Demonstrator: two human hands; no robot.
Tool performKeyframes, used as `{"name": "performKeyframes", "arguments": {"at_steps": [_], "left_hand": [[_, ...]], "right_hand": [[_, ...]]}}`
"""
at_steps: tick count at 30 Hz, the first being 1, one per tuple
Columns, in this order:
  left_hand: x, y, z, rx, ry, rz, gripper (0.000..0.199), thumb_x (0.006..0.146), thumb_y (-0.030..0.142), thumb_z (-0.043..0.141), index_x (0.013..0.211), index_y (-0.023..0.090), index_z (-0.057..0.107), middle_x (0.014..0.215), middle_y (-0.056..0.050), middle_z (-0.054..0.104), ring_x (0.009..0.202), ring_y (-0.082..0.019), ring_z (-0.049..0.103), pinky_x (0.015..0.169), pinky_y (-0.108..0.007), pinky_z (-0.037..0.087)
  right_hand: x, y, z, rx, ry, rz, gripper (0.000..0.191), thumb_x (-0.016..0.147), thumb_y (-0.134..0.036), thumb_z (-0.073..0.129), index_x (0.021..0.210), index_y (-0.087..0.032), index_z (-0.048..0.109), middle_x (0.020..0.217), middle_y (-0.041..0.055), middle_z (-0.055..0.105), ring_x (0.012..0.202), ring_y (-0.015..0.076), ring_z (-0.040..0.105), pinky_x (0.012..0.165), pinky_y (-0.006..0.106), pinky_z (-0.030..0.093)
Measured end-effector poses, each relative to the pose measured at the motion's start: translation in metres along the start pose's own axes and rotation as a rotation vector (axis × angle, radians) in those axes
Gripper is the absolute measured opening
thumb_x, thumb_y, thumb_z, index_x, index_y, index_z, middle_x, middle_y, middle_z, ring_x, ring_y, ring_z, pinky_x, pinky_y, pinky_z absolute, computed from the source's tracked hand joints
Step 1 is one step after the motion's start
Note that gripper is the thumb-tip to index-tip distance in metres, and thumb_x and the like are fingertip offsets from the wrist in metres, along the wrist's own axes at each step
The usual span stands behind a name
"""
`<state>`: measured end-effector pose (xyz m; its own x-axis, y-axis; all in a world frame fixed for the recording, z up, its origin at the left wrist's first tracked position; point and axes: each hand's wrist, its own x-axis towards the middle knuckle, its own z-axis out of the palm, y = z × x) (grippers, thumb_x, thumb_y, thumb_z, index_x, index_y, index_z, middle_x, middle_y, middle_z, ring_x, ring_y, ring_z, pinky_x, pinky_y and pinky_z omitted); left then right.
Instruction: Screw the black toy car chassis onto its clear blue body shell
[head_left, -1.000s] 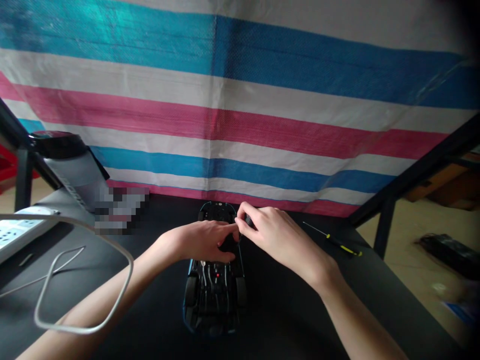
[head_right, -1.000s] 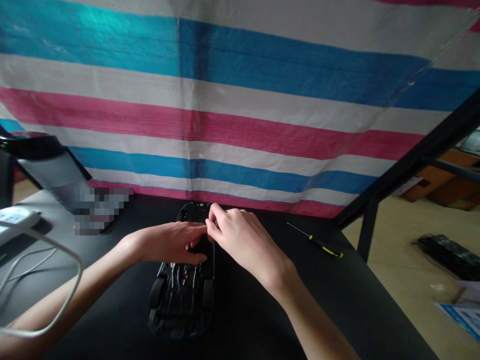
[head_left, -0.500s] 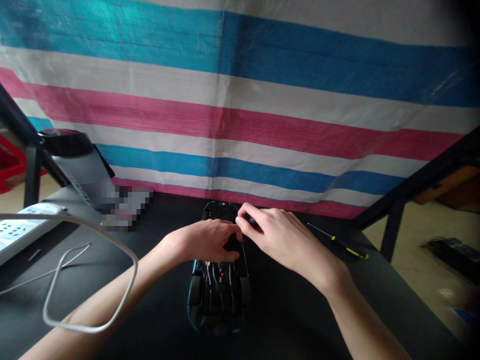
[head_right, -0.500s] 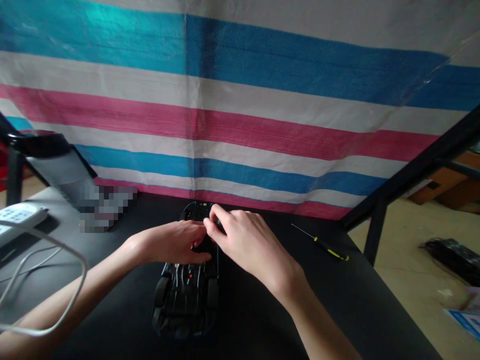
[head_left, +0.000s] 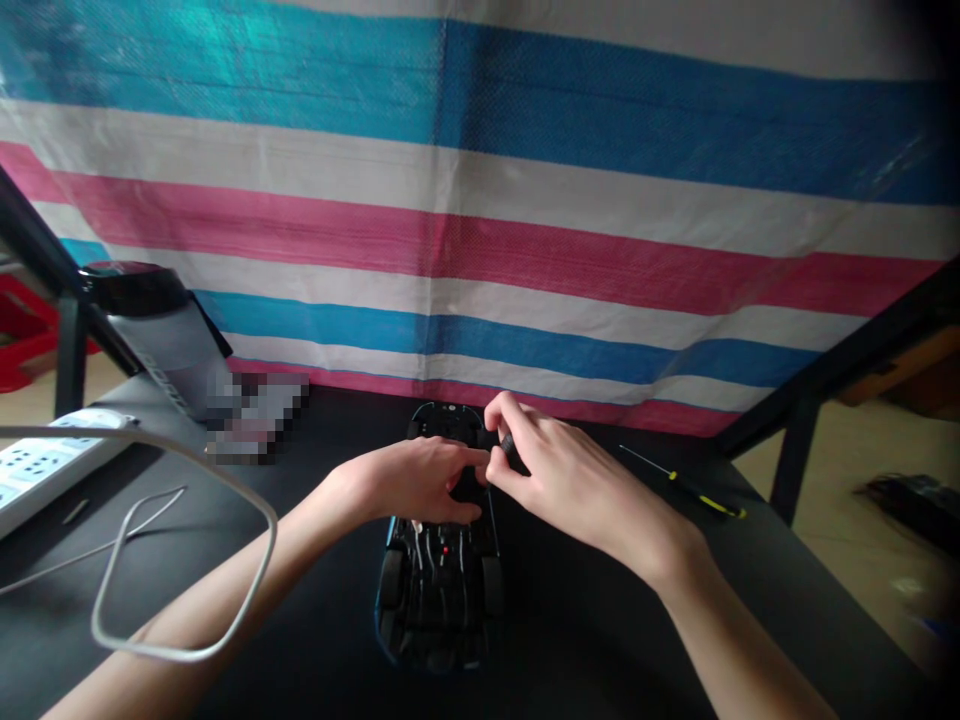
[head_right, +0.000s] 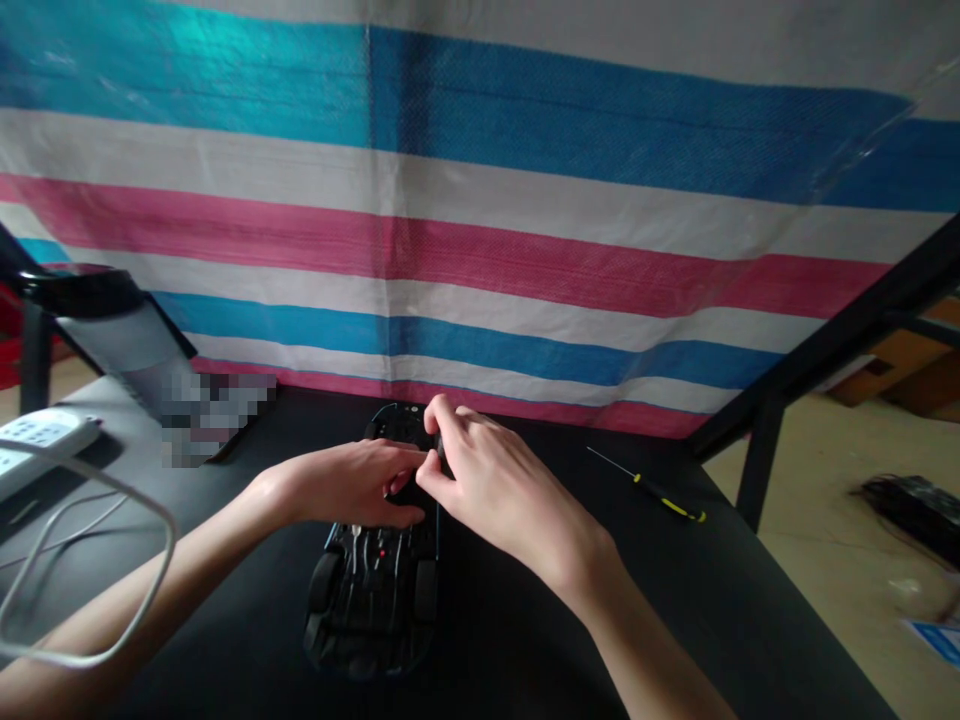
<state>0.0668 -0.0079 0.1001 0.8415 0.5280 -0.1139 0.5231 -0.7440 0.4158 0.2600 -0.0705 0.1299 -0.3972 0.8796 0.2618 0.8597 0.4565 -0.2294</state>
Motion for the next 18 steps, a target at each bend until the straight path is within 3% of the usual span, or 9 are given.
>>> {"name": "performKeyframes", "arguments": {"at_steps": [2,5,9,14,18], "left_hand": [[0.0,-0.0004,0.001,0.006,0.006,-0.015,0.023,0.086,0.035,0.07,0.102,0.021,0.065,0.093,-0.003,0.07,0.079,-0.019,0.066,0.065,-0.027,0.042],[0.0,-0.0004,0.0017,0.012,0.005,-0.046,0.025,0.086,0.04,0.07,0.1,0.02,0.065,0.092,-0.004,0.07,0.079,-0.02,0.066,0.065,-0.028,0.042],[0.0002,0.0006,0.0013,0.021,0.002,-0.044,0.026,0.087,0.039,0.068,0.1,0.018,0.065,0.094,-0.005,0.07,0.081,-0.021,0.066,0.068,-0.03,0.044],[0.0009,0.0,0.0008,-0.04,-0.006,-0.051,0.029,0.085,0.037,0.068,0.108,0.02,0.065,0.095,-0.004,0.07,0.08,-0.02,0.066,0.069,-0.029,0.046],[0.0009,-0.0014,-0.0002,-0.068,-0.027,-0.049,0.029,0.086,0.037,0.067,0.11,0.022,0.064,0.097,-0.004,0.07,0.083,-0.021,0.067,0.07,-0.029,0.047]], "right_hand": [[-0.001,-0.0003,-0.0011,0.016,-0.023,0.006,0.006,0.101,-0.027,0.054,0.106,-0.024,0.054,0.087,-0.0005,0.068,0.079,0.0193,0.068,0.069,0.03,0.04],[-0.0013,0.0006,-0.0026,0.032,-0.087,0.016,0.014,0.106,-0.033,0.048,0.1,-0.026,0.059,0.078,-0.0022,0.067,0.074,0.0189,0.068,0.064,0.03,0.037],[-0.0012,0.0005,-0.0042,0.123,-0.081,-0.023,0.01,0.099,-0.019,0.056,0.102,-0.027,0.061,0.095,-0.0012,0.07,0.087,0.0174,0.067,0.074,0.029,0.041],[-0.0033,0.0001,-0.0045,0.101,-0.098,0.047,0.016,0.105,-0.028,0.047,0.097,-0.026,0.06,0.082,-0.0022,0.068,0.073,0.017,0.066,0.066,0.03,0.039],[-0.0064,0.0001,-0.0046,0.151,-0.074,0.031,0.006,0.1,-0.019,0.055,0.103,-0.025,0.056,0.097,-0.0002,0.067,0.09,0.0173,0.066,0.079,0.03,0.043]]}}
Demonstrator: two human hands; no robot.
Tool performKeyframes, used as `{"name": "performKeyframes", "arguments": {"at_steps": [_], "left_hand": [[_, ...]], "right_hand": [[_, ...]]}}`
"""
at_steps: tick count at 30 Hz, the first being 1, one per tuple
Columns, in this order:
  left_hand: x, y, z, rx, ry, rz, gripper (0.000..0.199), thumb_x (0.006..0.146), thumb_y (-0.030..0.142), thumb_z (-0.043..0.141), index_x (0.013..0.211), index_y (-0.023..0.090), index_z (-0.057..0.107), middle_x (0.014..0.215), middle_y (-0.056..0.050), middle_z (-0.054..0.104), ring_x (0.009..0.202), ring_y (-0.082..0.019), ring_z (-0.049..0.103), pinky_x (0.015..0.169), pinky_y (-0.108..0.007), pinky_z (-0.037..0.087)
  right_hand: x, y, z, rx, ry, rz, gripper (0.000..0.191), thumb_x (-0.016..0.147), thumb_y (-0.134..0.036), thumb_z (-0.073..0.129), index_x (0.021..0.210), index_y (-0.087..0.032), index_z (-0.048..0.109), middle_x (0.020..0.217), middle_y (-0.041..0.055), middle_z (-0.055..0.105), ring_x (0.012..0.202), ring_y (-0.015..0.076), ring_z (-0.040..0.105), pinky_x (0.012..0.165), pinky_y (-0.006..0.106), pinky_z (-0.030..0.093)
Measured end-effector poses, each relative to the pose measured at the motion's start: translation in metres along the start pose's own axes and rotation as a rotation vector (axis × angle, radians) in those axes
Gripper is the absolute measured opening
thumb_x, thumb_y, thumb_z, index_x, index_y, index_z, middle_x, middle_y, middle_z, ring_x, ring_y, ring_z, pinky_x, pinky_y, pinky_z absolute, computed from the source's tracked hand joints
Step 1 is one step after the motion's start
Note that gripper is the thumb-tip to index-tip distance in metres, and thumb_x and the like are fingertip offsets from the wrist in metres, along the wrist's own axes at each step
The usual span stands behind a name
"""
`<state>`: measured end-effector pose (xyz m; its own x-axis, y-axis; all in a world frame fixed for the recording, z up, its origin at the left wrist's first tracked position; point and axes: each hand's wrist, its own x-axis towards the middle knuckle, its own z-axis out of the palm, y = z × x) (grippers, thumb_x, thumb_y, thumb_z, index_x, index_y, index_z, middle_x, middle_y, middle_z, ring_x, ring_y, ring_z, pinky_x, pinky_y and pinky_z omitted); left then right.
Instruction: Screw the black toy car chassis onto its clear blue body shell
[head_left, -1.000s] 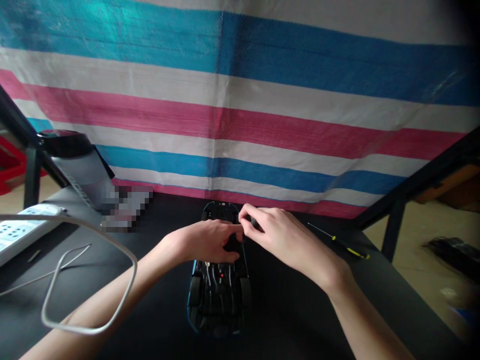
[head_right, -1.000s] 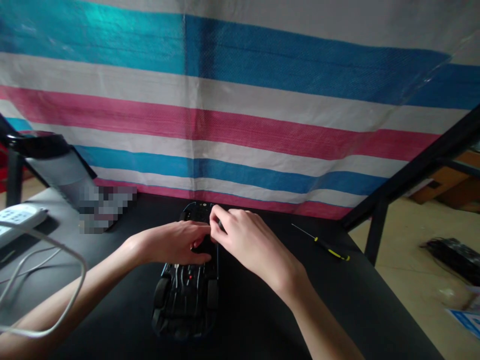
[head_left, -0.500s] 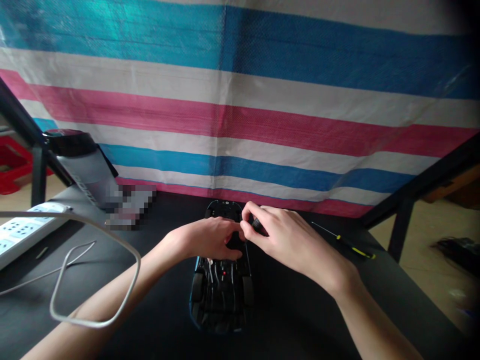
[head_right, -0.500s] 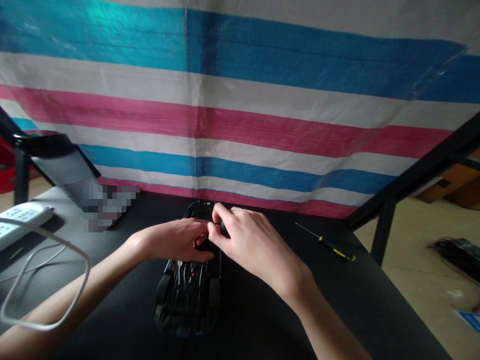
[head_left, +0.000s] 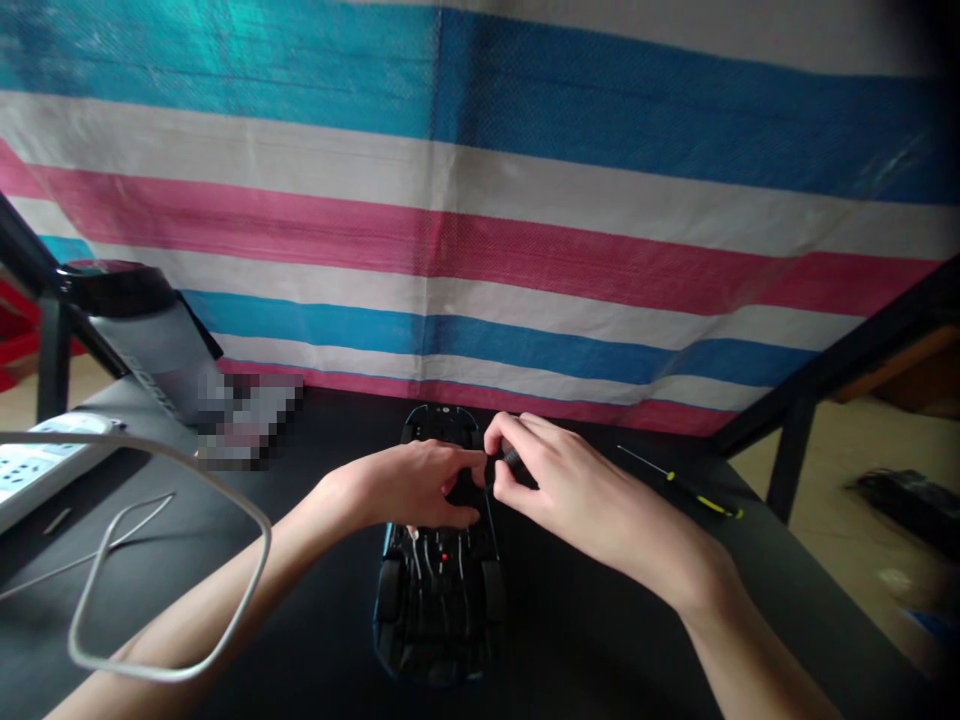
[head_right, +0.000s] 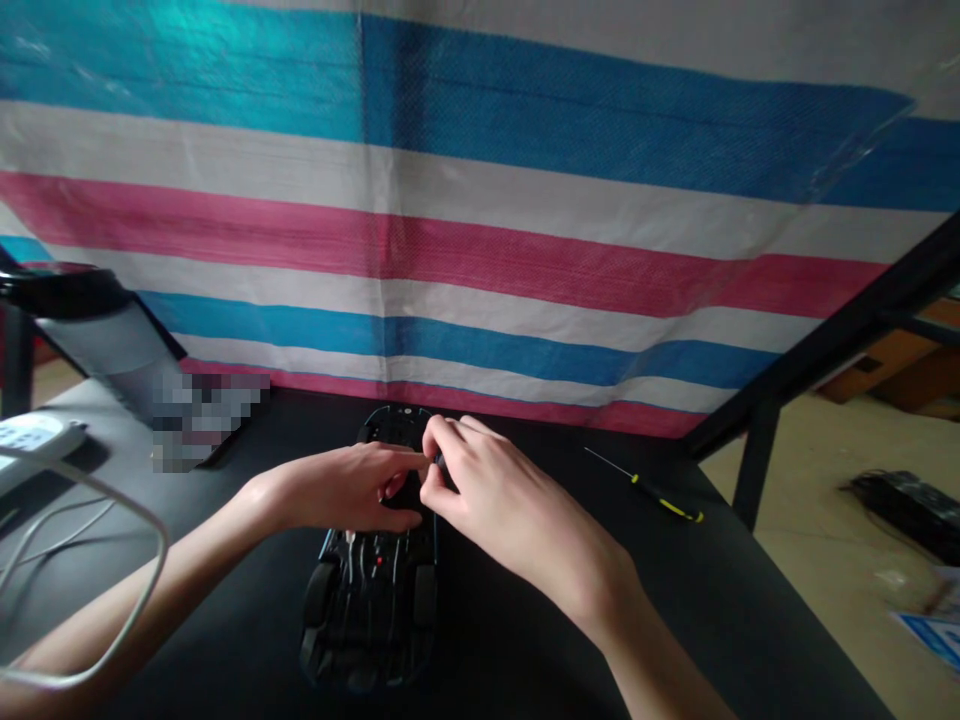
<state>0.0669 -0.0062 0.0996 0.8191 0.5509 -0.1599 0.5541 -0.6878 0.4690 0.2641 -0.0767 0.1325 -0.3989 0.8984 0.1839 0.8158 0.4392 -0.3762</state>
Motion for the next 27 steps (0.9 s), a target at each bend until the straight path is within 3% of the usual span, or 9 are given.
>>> {"name": "performKeyframes", "arguments": {"at_steps": [5,10,14,19,21,24,27], "left_hand": [[-0.0007,-0.0011,-0.0014,0.023,0.002,0.01,0.033,0.087,0.04,0.067,0.114,0.023,0.064,0.097,-0.004,0.07,0.082,-0.021,0.067,0.068,-0.028,0.045],[-0.0009,-0.0017,-0.0016,0.02,0.013,0.044,0.024,0.086,0.036,0.068,0.105,0.022,0.063,0.095,-0.003,0.07,0.08,-0.02,0.066,0.066,-0.027,0.044],[-0.0012,-0.0019,-0.0013,0.02,0.019,0.036,0.027,0.086,0.037,0.069,0.108,0.022,0.063,0.093,-0.002,0.069,0.077,-0.019,0.065,0.064,-0.028,0.043],[-0.0016,-0.0003,-0.0007,0.021,0.019,0.049,0.027,0.087,0.034,0.067,0.109,0.021,0.063,0.096,-0.004,0.07,0.083,-0.02,0.067,0.069,-0.028,0.045],[-0.0015,0.001,-0.0012,0.04,0.021,0.024,0.023,0.087,0.036,0.067,0.101,0.018,0.064,0.095,-0.005,0.07,0.082,-0.021,0.067,0.07,-0.029,0.046],[-0.0013,0.0028,-0.0033,0.05,0.012,-0.008,0.023,0.085,0.038,0.069,0.097,0.019,0.064,0.092,-0.005,0.069,0.08,-0.021,0.066,0.068,-0.029,0.045],[-0.0009,0.0028,-0.005,0.028,-0.001,0.02,0.022,0.086,0.034,0.069,0.101,0.021,0.063,0.094,-0.003,0.069,0.08,-0.019,0.066,0.065,-0.027,0.043]], "right_hand": [[0.0003,-0.0005,-0.0002,-0.08,-0.022,0.069,0.009,0.105,-0.028,0.049,0.102,-0.026,0.057,0.082,-0.0017,0.067,0.078,0.0193,0.069,0.067,0.031,0.041],[0.0023,-0.0017,0.0004,-0.036,0.02,-0.02,0.014,0.1,-0.017,0.054,0.111,-0.025,0.054,0.102,0.0007,0.068,0.095,0.0188,0.068,0.078,0.031,0.045],[0.0015,-0.001,0.0008,-0.146,-0.015,0.019,0.01,0.106,-0.026,0.045,0.108,-0.026,0.055,0.085,-0.0005,0.068,0.078,0.0212,0.069,0.066,0.033,0.042],[0.0012,-0.0034,0.001,-0.071,0.0,-0.022,0.011,0.098,-0.017,0.056,0.105,-0.024,0.053,0.097,0.001,0.069,0.089,0.02,0.068,0.077,0.032,0.045],[0.0027,-0.0047,0.0013,-0.076,-0.008,-0.015,0.003,0.101,-0.023,0.053,0.103,-0.025,0.056,0.091,-0.0003,0.069,0.084,0.02,0.069,0.073,0.032,0.044],[0.0047,-0.0043,0.0017,-0.108,-0.036,0.012,0.016,0.107,-0.031,0.044,0.102,-0.026,0.058,0.078,-0.0012,0.068,0.073,0.0205,0.069,0.064,0.031,0.04],[0.0046,-0.0025,0.0012,-0.084,0.005,0.006,0.01,0.1,-0.018,0.052,0.106,-0.025,0.057,0.091,0.0008,0.07,0.085,0.0206,0.07,0.072,0.031,0.043]]}}
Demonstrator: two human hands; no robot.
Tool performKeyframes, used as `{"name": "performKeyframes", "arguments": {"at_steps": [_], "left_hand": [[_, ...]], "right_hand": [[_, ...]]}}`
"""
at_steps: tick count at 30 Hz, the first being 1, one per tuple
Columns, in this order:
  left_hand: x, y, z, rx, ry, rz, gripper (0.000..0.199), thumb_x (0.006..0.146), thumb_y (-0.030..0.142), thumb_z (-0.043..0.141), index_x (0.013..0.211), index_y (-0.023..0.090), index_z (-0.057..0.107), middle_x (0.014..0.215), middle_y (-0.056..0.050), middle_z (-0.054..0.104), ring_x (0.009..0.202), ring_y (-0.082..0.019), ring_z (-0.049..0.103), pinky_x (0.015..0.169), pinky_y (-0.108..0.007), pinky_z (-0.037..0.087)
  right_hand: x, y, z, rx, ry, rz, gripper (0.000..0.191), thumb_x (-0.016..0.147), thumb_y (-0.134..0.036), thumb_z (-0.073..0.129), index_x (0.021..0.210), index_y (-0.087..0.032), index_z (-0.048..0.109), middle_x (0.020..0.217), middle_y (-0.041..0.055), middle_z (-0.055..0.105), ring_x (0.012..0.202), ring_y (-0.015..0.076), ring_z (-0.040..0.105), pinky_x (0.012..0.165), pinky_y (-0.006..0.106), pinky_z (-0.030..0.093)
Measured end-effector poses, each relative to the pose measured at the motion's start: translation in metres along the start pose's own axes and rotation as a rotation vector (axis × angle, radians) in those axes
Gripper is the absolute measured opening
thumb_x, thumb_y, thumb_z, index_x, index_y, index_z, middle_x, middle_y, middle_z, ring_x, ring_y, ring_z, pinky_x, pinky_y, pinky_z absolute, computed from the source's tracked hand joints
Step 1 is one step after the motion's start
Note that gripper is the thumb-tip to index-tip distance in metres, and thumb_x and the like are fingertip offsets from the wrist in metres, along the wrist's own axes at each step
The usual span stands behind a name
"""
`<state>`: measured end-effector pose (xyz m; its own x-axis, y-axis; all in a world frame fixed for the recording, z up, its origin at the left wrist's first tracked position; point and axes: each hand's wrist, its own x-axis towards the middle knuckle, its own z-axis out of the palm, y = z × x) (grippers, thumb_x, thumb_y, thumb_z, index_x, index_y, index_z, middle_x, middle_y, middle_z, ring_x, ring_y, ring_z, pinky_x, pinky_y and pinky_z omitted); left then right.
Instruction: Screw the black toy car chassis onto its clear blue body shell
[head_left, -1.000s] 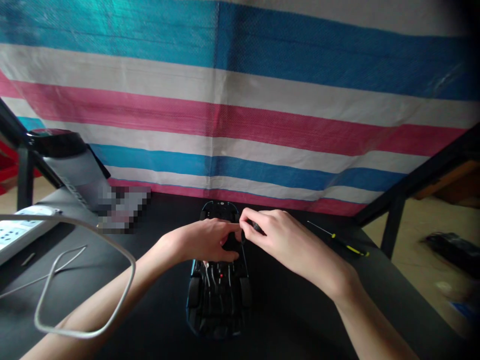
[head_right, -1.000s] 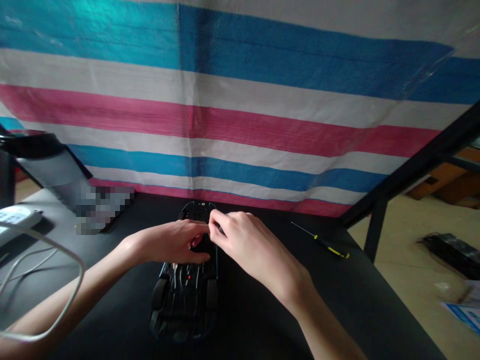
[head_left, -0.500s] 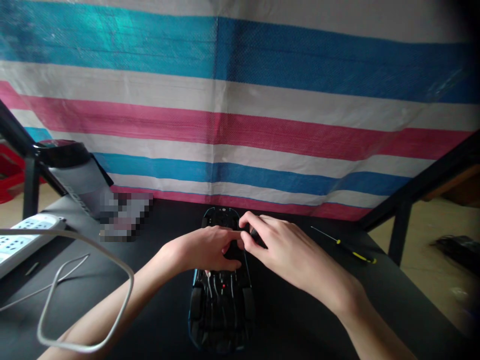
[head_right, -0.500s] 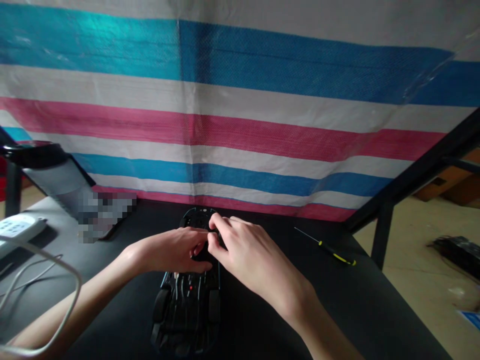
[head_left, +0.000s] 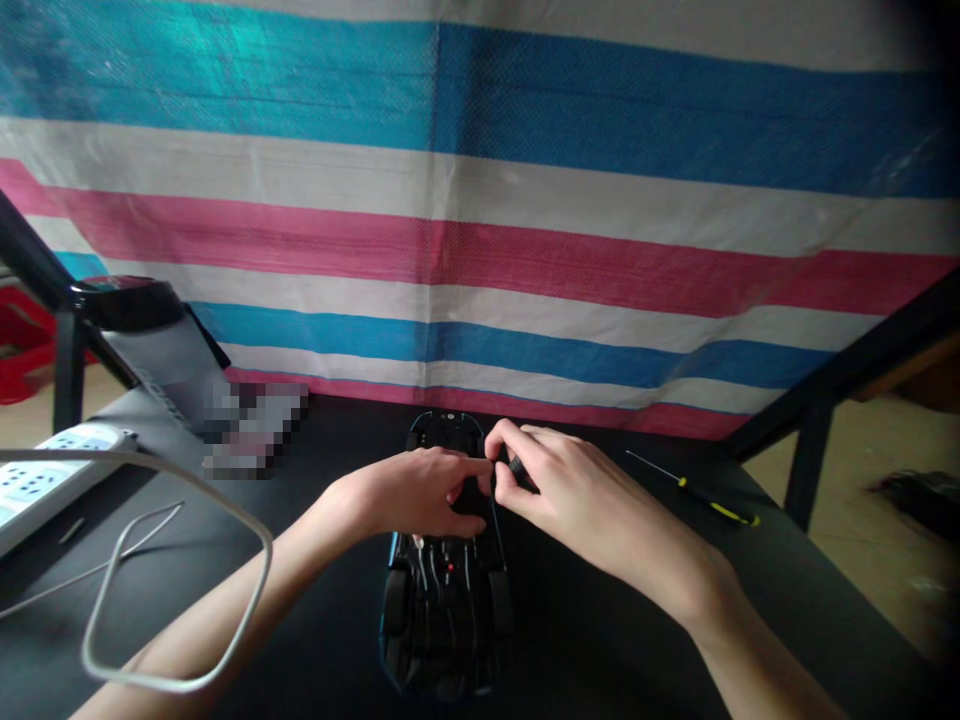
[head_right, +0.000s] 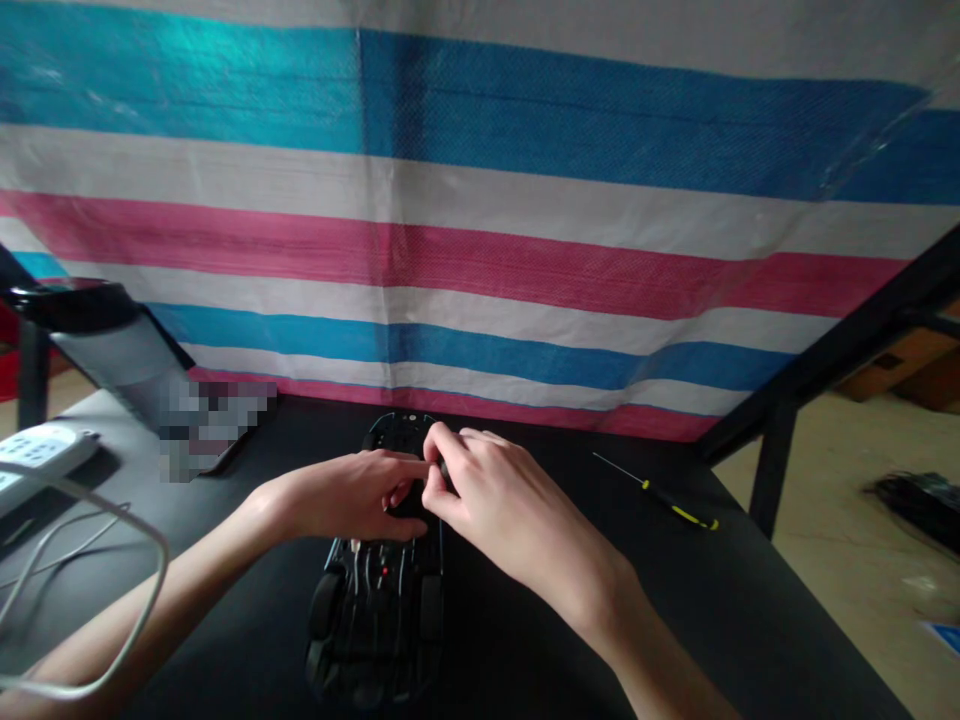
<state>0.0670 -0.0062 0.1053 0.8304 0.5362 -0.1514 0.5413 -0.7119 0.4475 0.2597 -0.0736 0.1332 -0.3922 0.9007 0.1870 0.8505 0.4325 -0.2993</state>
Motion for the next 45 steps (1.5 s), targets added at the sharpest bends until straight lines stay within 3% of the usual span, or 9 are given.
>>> {"name": "performKeyframes", "arguments": {"at_steps": [6,11,15,19,24,28,32,41,45], "left_hand": [[0.0021,-0.0052,0.0036,-0.022,0.002,-0.009,0.025,0.086,0.038,0.069,0.103,0.021,0.064,0.092,-0.003,0.069,0.079,-0.019,0.066,0.067,-0.028,0.044],[0.0019,-0.0053,0.0045,-0.056,-0.005,-0.012,0.025,0.086,0.039,0.068,0.104,0.022,0.064,0.097,-0.003,0.07,0.082,-0.019,0.067,0.07,-0.027,0.046],[0.0011,-0.0042,0.003,-0.001,0.01,0.006,0.026,0.086,0.04,0.069,0.104,0.021,0.064,0.093,-0.003,0.07,0.078,-0.019,0.066,0.066,-0.028,0.044],[0.0009,-0.0048,0.0024,0.005,0.007,0.039,0.027,0.087,0.036,0.069,0.108,0.021,0.063,0.094,-0.003,0.07,0.08,-0.019,0.067,0.066,-0.027,0.043],[0.0013,-0.0071,0.0038,-0.013,0.009,0.04,0.027,0.087,0.037,0.07,0.107,0.021,0.063,0.091,-0.002,0.07,0.078,-0.018,0.066,0.065,-0.027,0.043],[0.0014,-0.0068,0.0035,-0.04,0.001,0.031,0.028,0.087,0.039,0.069,0.108,0.021,0.063,0.09,-0.002,0.069,0.077,-0.018,0.065,0.065,-0.026,0.043],[0.0015,-0.0047,0.0012,-0.041,-0.01,0.001,0.028,0.086,0.038,0.07,0.108,0.022,0.063,0.092,-0.002,0.069,0.077,-0.018,0.065,0.065,-0.026,0.044],[0.0012,-0.0071,0.0038,-0.019,0.01,0.016,0.027,0.086,0.039,0.07,0.105,0.021,0.064,0.094,-0.003,0.07,0.08,-0.019,0.066,0.068,-0.028,0.044],[0.0014,-0.0075,0.0045,0.0,0.027,0.037,0.024,0.086,0.037,0.069,0.102,0.02,0.064,0.093,-0.003,0.068,0.079,-0.018,0.065,0.067,-0.027,0.043]], "right_hand": [[-0.0034,0.0022,-0.0011,-0.031,-0.033,0.017,0.012,0.104,-0.028,0.047,0.105,-0.026,0.06,0.077,-0.0019,0.068,0.072,0.0194,0.069,0.063,0.031,0.039],[-0.0039,0.0022,-0.0031,0.032,-0.002,0.008,0.015,0.095,-0.018,0.057,0.108,-0.026,0.059,0.093,0.001,0.07,0.085,0.0196,0.068,0.072,0.03,0.044],[-0.0032,0.0036,-0.0035,0.034,-0.035,0.027,0.012,0.103,-0.027,0.049,0.104,-0.026,0.061,0.079,-0.0008,0.068,0.07,0.0181,0.067,0.065,0.029,0.042],[-0.0028,0.0044,-0.003,0.072,-0.008,-0.019,0.013,0.096,-0.019,0.058,0.107,-0.025,0.059,0.097,0.0012,0.07,0.088,0.0188,0.067,0.078,0.03,0.046],[-0.0033,0.0072,-0.0036,0.039,-0.043,0.037,0.008,0.103,-0.027,0.051,0.105,-0.027,0.059,0.083,-0.0018,0.068,0.075,0.0184,0.068,0.069,0.031,0.045],[-0.0038,0.0095,-0.0044,0.085,-0.019,-0.015,0.01,0.098,-0.021,0.058,0.107,-0.026,0.058,0.101,0.0004,0.069,0.093,0.0183,0.068,0.082,0.031,0.047],[-0.0045,0.0092,-0.0028,0.035,-0.04,0.02,0.011,0.104,-0.026,0.047,0.104,-0.026,0.058,0.088,0.0,0.069,0.078,0.0189,0.068,0.073,0.032,0.047],[-0.0034,0.0045,-0.002,0.017,-0.053,-0.003,0.015,0.107,-0.027,0.042,0.104,-0.026,0.057,0.084,0.0006,0.068,0.079,0.0204,0.069,0.072,0.032,0.045],[-0.004,0.0028,-0.003,0.079,-0.038,-0.043,0.01,0.099,-0.02,0.055,0.106,-0.027,0.057,0.098,-0.0001,0.069,0.088,0.0185,0.068,0.078,0.031,0.046]]}}
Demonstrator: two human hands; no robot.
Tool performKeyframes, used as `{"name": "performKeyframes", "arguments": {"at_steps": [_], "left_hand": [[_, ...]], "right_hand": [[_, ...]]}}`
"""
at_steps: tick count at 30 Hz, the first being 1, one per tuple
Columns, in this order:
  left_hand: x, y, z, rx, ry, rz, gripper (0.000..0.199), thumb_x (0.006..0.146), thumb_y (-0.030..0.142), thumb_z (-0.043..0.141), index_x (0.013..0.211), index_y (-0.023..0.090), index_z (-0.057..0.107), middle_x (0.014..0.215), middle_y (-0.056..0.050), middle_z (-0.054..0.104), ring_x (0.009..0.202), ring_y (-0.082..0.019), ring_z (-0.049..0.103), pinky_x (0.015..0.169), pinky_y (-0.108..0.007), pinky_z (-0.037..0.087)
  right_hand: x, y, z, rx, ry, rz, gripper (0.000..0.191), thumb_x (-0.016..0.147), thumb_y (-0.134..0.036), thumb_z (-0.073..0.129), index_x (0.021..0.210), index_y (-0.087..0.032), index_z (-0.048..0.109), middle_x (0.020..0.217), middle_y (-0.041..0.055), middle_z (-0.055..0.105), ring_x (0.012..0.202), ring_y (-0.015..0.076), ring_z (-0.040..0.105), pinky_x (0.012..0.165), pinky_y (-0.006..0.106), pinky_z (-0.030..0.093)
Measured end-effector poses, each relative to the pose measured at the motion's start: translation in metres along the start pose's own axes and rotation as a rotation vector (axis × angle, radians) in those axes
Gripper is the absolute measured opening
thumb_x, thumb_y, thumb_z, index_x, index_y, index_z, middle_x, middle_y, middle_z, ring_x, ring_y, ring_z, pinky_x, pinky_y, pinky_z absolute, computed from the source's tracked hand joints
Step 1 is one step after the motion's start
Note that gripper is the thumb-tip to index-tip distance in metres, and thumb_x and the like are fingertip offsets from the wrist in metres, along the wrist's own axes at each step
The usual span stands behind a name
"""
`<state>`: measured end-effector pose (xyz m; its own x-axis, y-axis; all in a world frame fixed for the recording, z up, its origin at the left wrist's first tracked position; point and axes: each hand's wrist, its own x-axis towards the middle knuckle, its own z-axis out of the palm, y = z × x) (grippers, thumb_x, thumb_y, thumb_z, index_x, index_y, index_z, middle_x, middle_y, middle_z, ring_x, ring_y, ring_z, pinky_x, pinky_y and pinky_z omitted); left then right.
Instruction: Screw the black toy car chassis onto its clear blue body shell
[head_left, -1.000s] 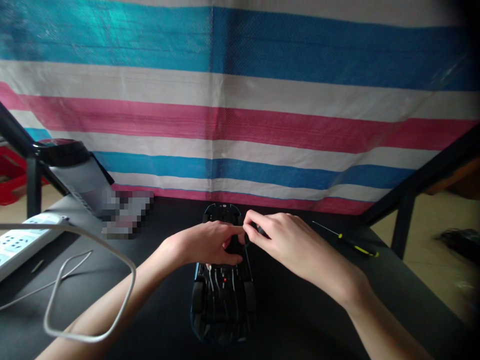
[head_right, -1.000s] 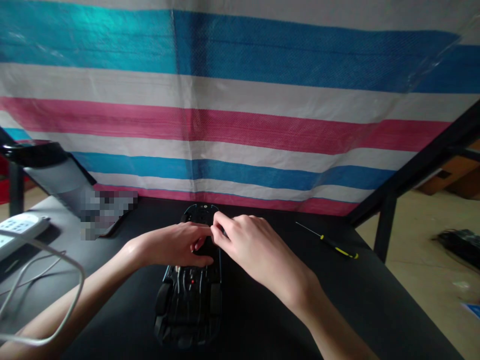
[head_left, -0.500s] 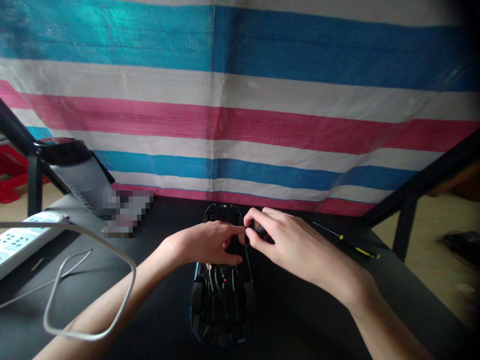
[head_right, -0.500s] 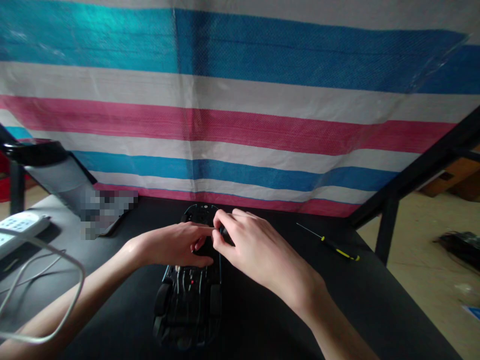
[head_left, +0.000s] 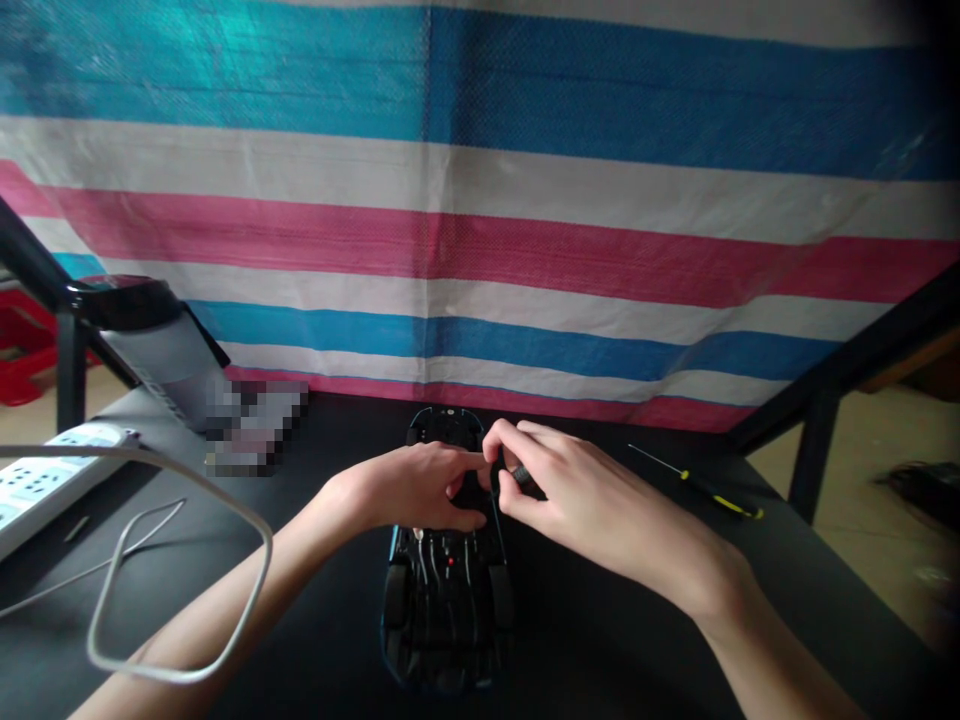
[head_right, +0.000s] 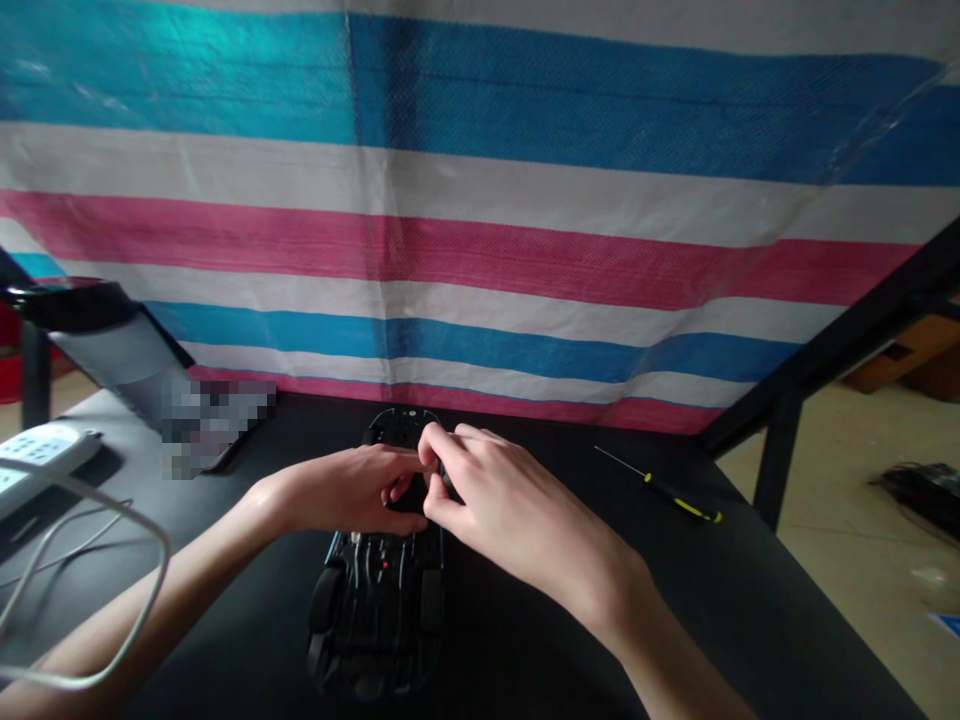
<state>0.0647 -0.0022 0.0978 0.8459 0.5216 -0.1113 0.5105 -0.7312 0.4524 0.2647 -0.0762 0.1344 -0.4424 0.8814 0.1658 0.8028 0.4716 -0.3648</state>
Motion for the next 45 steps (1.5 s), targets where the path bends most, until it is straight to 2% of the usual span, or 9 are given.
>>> {"name": "performKeyframes", "arguments": {"at_steps": [6,11,16,21,26,31,35,40,45], "left_hand": [[0.0017,0.001,-0.0007,-0.018,-0.009,-0.008,0.023,0.085,0.037,0.071,0.1,0.02,0.064,0.088,-0.001,0.067,0.073,-0.016,0.062,0.062,-0.026,0.04],[0.0018,0.0008,-0.0007,-0.014,-0.021,-0.007,0.024,0.086,0.036,0.07,0.104,0.021,0.064,0.091,-0.002,0.068,0.076,-0.017,0.064,0.064,-0.025,0.042],[0.0011,0.0005,-0.0014,-0.014,-0.024,-0.006,0.026,0.086,0.04,0.07,0.103,0.02,0.064,0.089,-0.002,0.068,0.075,-0.017,0.063,0.064,-0.026,0.041],[0.0001,0.0034,-0.0024,-0.036,-0.044,-0.024,0.024,0.086,0.035,0.071,0.105,0.022,0.065,0.092,-0.002,0.07,0.078,-0.017,0.066,0.066,-0.025,0.043],[-0.0005,0.0048,-0.0035,-0.002,-0.037,-0.028,0.026,0.086,0.038,0.069,0.107,0.022,0.064,0.091,-0.002,0.069,0.076,-0.018,0.065,0.064,-0.026,0.041],[-0.0004,0.0046,-0.0046,-0.024,-0.058,-0.022,0.025,0.086,0.036,0.069,0.107,0.023,0.064,0.09,-0.002,0.069,0.077,-0.017,0.065,0.065,-0.025,0.042],[0.0001,0.0048,-0.0062,-0.035,-0.057,-0.019,0.028,0.087,0.036,0.07,0.11,0.023,0.064,0.09,-0.001,0.069,0.076,-0.017,0.064,0.065,-0.025,0.043],[0.0008,0.0051,-0.007,-0.051,-0.075,-0.005,0.024,0.087,0.034,0.07,0.107,0.021,0.064,0.091,-0.001,0.069,0.077,-0.016,0.064,0.065,-0.024,0.043],[0.0006,0.0056,-0.0067,-0.048,-0.063,-0.022,0.03,0.087,0.036,0.07,0.113,0.023,0.064,0.091,-0.001,0.069,0.077,-0.017,0.064,0.066,-0.024,0.043]], "right_hand": [[-0.0013,0.0014,-0.0008,-0.072,-0.024,0.052,0.012,0.105,-0.026,0.047,0.104,-0.027,0.058,0.079,-0.0023,0.067,0.073,0.0187,0.067,0.068,0.031,0.045],[-0.003,0.0005,-0.0035,0.0,-0.006,-0.029,0.01,0.097,-0.019,0.057,0.106,-0.025,0.057,0.101,0.0009,0.068,0.093,0.0184,0.066,0.082,0.031,0.046],[-0.0043,0.0018,-0.0038,-0.047,-0.043,0.046,0.013,0.107,-0.029,0.043,0.108,-0.026,0.056,0.08,-0.0021,0.067,0.075,0.019,0.068,0.067,0.031,0.042],[-0.0039,0.0013,-0.0052,0.024,-0.018,0.001,0.014,0.096,-0.021,0.058,0.109,-0.026,0.057,0.104,0.0009,0.069,0.095,0.0188,0.067,0.082,0.03,0.045],[-0.0017,0.0017,-0.0051,0.009,-0.039,0.073,0.012,0.104,-0.03,0.048,0.109,-0.027,0.059,0.083,-0.0016,0.07,0.076,0.0188,0.068,0.071,0.03,0.044],[-0.0011,0.004,-0.0044,0.018,-0.004,0.023,0.018,0.094,-0.021,0.059,0.111,-0.028,0.058,0.102,0.0005,0.07,0.09,0.0188,0.068,0.08,0.03,0.046],[-0.0012,0.0058,-0.0041,-0.017,-0.02,0.078,0.011,0.104,-0.028,0.048,0.106,-0.027,0.058,0.085,-0.0012,0.069,0.077,0.0186,0.069,0.072,0.03,0.044],[-0.0031,0.007,-0.0049,0.029,-0.012,0.052,0.008,0.099,-0.026,0.056,0.108,-0.026,0.058,0.102,0.0016,0.07,0.094,0.0193,0.067,0.082,0.032,0.045],[-0.0038,0.0083,-0.0069,0.026,-0.063,0.09,0.01,0.104,-0.031,0.05,0.104,-0.028,0.059,0.087,-0.0025,0.07,0.079,0.0176,0.068,0.075,0.031,0.044]]}}
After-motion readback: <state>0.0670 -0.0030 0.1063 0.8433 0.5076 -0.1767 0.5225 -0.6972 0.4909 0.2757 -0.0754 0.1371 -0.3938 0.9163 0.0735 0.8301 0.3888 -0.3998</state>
